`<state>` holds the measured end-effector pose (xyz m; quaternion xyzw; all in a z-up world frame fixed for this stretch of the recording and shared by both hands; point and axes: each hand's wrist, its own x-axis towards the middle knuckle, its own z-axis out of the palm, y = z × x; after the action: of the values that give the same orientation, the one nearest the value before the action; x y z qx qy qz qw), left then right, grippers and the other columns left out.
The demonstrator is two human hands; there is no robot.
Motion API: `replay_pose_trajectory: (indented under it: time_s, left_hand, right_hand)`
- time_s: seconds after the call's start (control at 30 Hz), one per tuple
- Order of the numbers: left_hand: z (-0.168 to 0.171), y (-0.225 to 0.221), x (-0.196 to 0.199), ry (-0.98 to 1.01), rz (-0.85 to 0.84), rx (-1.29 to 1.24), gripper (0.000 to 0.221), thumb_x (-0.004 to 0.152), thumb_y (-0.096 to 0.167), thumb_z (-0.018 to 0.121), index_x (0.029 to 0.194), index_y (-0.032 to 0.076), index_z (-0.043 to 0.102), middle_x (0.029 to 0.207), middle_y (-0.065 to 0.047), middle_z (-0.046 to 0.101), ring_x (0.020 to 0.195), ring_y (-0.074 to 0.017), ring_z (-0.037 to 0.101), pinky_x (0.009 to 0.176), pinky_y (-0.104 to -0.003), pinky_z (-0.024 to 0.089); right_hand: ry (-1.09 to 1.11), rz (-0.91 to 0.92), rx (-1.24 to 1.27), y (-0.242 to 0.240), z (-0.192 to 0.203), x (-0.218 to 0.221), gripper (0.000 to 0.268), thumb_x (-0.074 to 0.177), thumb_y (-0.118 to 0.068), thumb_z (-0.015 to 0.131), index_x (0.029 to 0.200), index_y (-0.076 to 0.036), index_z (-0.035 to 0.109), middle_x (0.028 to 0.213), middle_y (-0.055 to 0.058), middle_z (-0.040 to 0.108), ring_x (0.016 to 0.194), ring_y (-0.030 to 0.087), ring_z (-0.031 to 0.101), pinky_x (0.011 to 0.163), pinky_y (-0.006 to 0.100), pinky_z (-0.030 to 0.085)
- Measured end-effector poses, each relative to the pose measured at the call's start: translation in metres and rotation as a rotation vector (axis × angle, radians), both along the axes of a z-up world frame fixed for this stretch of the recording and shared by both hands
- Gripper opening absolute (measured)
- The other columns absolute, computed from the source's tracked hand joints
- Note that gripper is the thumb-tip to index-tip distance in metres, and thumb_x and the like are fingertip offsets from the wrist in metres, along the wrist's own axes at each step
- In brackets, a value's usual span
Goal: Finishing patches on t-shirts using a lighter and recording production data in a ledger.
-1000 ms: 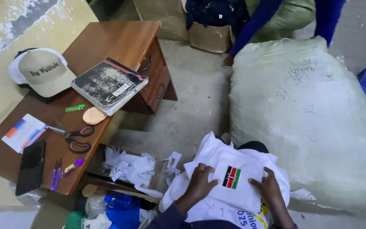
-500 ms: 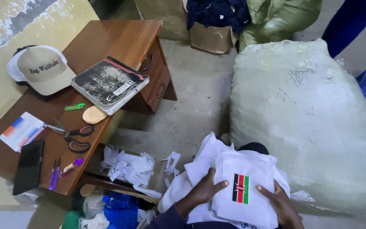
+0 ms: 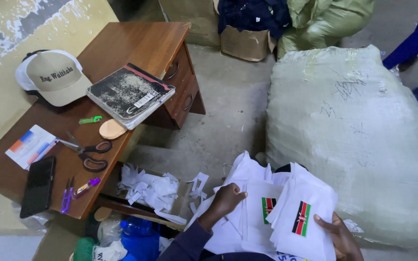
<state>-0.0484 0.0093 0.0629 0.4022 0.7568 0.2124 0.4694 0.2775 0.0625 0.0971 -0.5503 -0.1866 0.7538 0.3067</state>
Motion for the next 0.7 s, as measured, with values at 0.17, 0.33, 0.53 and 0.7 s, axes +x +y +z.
replay_pose_trajectory:
  time_s: [0.17,0.33,0.53,0.7]
  left_hand:
    - [-0.015,0.005,0.026,0.129,-0.119,0.045,0.046,0.092,0.052,0.073,0.105,0.013,0.051,0.091,0.0,0.054,0.08,-0.0182,0.053,0.065,-0.039,0.039]
    - [0.0,0.002,0.044,-0.573,0.09,0.223,0.075,0.084,0.022,0.081,0.15,0.01,0.048,0.142,-0.013,0.068,0.131,-0.0292,0.067,0.106,-0.046,0.059]
    - [-0.001,-0.007,0.021,-0.823,0.195,0.463,0.062,0.084,0.011,0.08,0.142,0.002,0.06,0.131,-0.015,0.072,0.117,-0.0273,0.072,0.097,-0.041,0.06]
    - [0.017,-0.02,0.006,-0.916,0.109,0.515,0.048,0.092,0.025,0.077,0.134,0.002,0.07,0.133,-0.011,0.074,0.123,-0.0247,0.07,0.108,-0.042,0.055]
  right_hand:
    - [-0.002,0.02,-0.018,0.003,-0.021,0.005,0.05,0.095,-0.003,0.057,0.145,-0.004,0.048,0.132,0.035,0.062,0.109,0.057,0.058,0.091,0.076,0.049]
    - [0.021,0.029,-0.018,0.002,-0.02,0.004,0.052,0.094,-0.003,0.057,0.145,-0.005,0.047,0.13,0.035,0.062,0.11,0.057,0.059,0.092,0.074,0.049]
    - [-0.145,-0.002,0.012,-0.019,0.063,-0.032,0.057,0.094,0.002,0.061,0.15,-0.002,0.049,0.133,0.035,0.065,0.11,0.056,0.061,0.09,0.073,0.052]
    - [-0.149,0.033,-0.035,-0.025,0.102,-0.067,0.069,0.091,0.002,0.061,0.158,-0.008,0.045,0.144,0.031,0.062,0.122,0.054,0.06,0.103,0.069,0.05]
